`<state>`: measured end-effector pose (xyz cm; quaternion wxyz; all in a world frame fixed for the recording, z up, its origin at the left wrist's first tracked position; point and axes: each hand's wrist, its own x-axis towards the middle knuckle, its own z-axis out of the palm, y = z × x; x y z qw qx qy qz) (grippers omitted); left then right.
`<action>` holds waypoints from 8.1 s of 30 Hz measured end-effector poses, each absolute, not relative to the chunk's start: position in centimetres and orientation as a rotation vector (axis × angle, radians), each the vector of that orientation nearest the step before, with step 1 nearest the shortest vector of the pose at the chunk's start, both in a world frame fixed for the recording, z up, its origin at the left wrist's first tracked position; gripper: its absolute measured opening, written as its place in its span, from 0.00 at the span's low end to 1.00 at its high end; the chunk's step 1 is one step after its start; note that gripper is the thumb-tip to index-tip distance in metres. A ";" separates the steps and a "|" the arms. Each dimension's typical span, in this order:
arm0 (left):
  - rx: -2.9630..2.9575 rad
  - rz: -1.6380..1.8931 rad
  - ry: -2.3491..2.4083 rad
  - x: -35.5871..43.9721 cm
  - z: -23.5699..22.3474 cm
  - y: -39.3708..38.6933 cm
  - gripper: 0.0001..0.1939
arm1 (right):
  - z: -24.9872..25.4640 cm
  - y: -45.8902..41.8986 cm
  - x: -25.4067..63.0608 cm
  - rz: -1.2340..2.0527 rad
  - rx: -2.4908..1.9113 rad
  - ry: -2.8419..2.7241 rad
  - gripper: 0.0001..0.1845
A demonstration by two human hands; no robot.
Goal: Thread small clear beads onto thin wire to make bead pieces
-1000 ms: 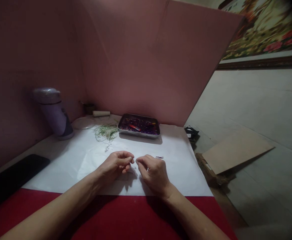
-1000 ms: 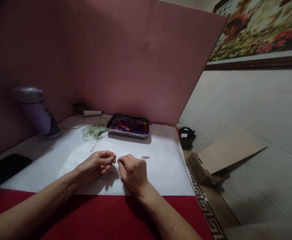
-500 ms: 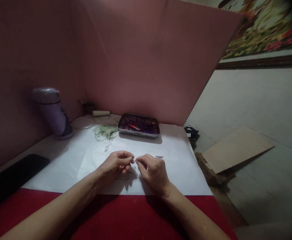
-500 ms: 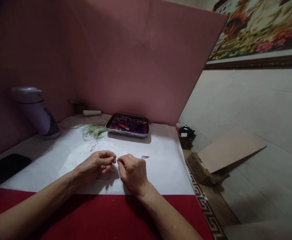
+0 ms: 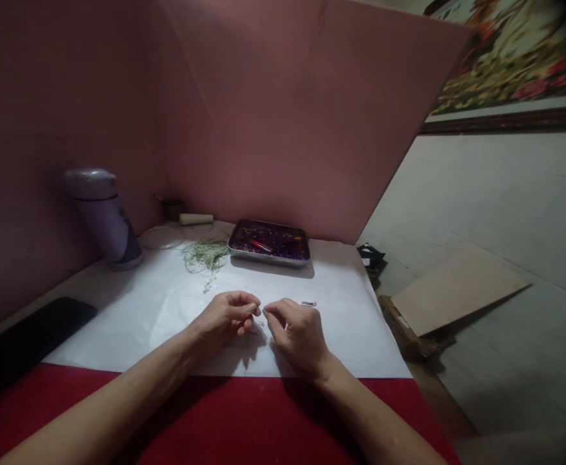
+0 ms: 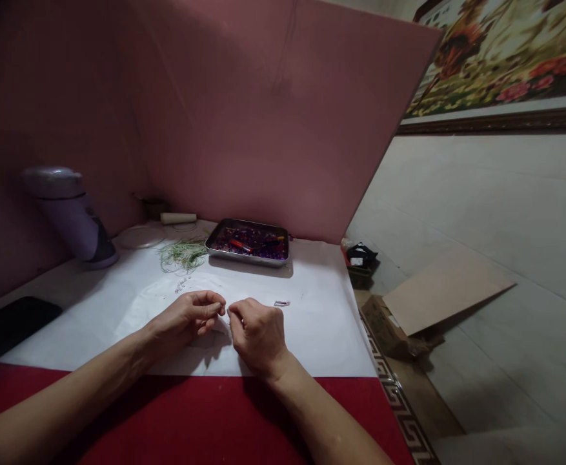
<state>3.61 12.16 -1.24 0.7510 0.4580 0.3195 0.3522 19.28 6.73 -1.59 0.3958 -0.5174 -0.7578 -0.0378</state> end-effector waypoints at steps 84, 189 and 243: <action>1.002 0.720 0.710 3.7 -2.0 12.4 0.08 | -1.7 6.7 19.0 -0.011 -1.213 -1.914 0.08; 0.990 0.714 0.736 3.8 -1.5 12.1 0.08 | -1.5 6.4 18.9 -0.091 -1.328 -1.886 0.07; 1.106 0.768 0.747 3.6 -1.3 12.0 0.13 | -2.6 7.0 18.8 0.151 -1.216 -1.765 0.05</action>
